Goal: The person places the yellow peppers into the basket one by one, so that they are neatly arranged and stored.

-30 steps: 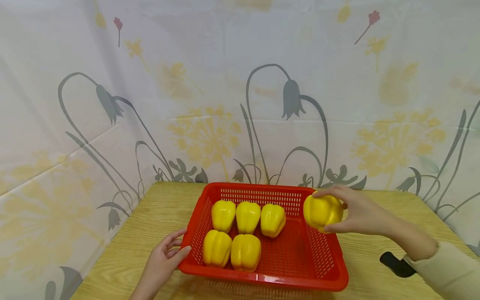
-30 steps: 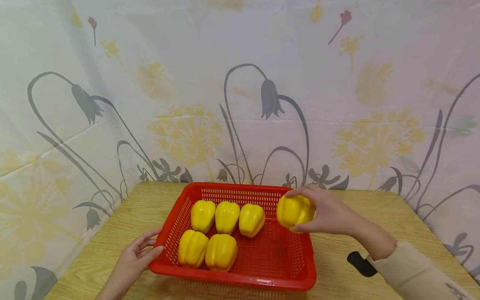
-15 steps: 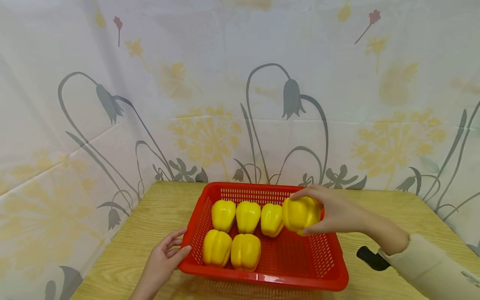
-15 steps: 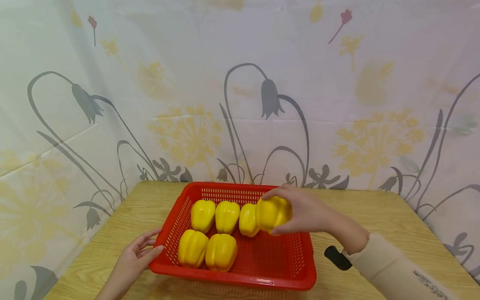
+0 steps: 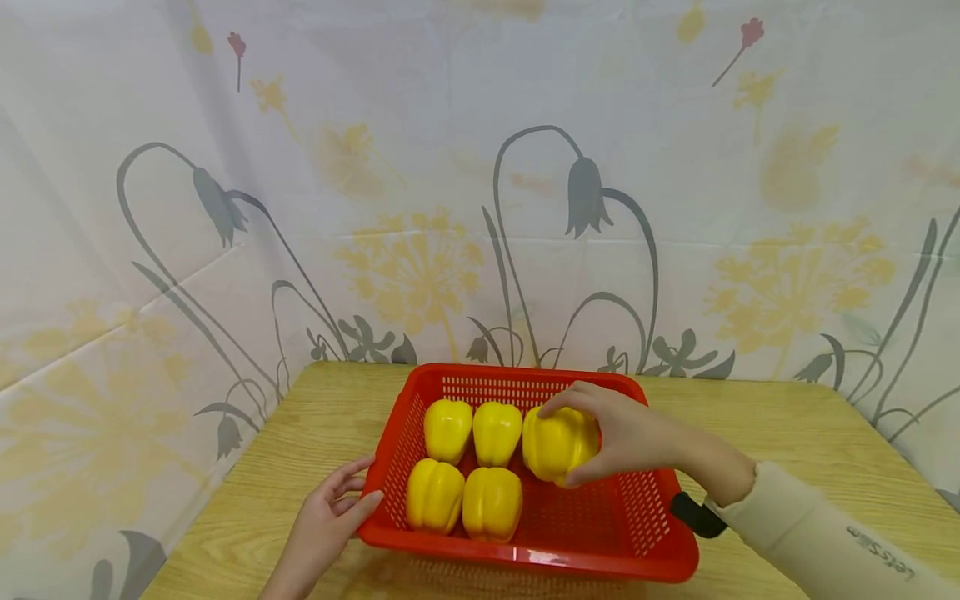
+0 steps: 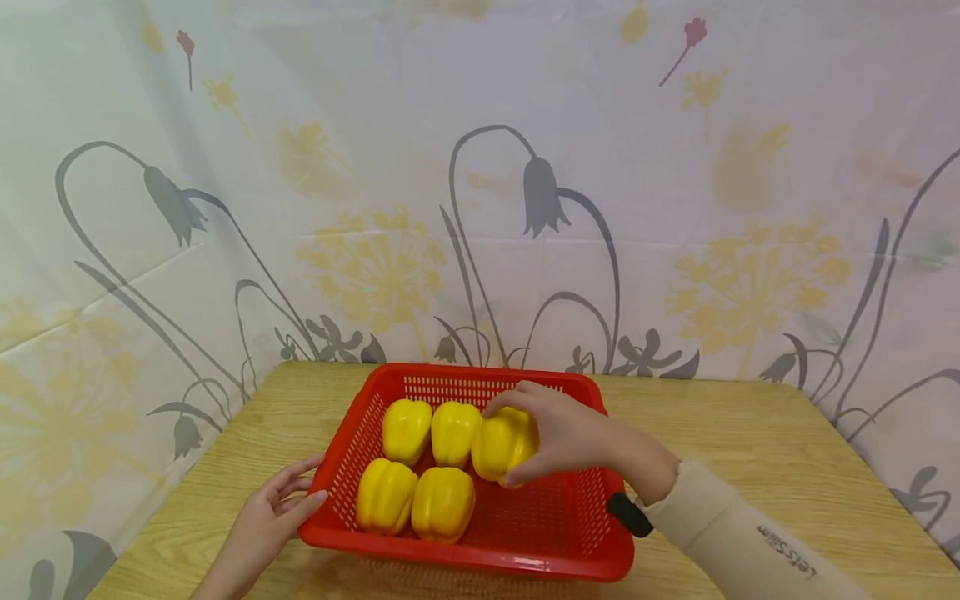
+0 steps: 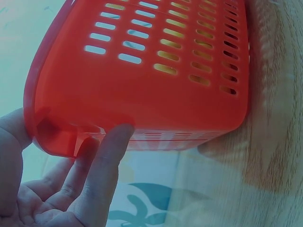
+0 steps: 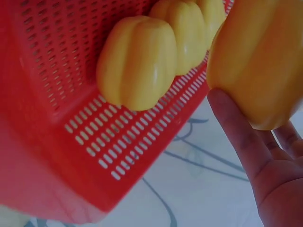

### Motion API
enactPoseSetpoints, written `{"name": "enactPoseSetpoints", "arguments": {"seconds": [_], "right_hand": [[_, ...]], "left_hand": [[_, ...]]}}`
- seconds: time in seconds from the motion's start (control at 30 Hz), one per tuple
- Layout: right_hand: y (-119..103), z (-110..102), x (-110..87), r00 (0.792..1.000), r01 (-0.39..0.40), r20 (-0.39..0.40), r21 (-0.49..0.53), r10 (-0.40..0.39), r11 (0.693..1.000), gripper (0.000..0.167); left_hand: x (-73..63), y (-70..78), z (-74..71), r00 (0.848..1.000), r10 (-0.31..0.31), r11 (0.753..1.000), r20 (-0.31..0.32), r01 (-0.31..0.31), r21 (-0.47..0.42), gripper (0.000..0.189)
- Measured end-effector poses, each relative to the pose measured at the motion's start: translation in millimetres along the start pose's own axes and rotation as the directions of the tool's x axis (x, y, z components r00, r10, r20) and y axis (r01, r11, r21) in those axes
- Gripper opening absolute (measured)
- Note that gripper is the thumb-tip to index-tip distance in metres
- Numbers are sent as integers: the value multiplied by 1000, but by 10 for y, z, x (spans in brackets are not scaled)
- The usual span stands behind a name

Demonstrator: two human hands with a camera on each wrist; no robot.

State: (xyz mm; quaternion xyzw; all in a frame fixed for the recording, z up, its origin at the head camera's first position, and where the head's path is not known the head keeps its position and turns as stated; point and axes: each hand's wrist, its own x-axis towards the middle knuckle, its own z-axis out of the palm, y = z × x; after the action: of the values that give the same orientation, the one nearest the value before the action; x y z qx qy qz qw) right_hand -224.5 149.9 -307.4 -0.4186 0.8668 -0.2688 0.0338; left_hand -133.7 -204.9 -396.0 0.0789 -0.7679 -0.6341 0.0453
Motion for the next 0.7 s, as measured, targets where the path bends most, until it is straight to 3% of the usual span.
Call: {"name": "enactPoseSetpoints", "arguments": {"seconds": [0.37,0.7], "right_hand": [[5,200,187,993,-12,116,-8,13,1000,58],[50,318,214,968,-56,245,8,52,998,56]], "left_hand": [[0,3,3,1000,13,1000,10,-13,-14,49],[9,-8,-4,1000,7,1000,7,-7,-15,49]]}}
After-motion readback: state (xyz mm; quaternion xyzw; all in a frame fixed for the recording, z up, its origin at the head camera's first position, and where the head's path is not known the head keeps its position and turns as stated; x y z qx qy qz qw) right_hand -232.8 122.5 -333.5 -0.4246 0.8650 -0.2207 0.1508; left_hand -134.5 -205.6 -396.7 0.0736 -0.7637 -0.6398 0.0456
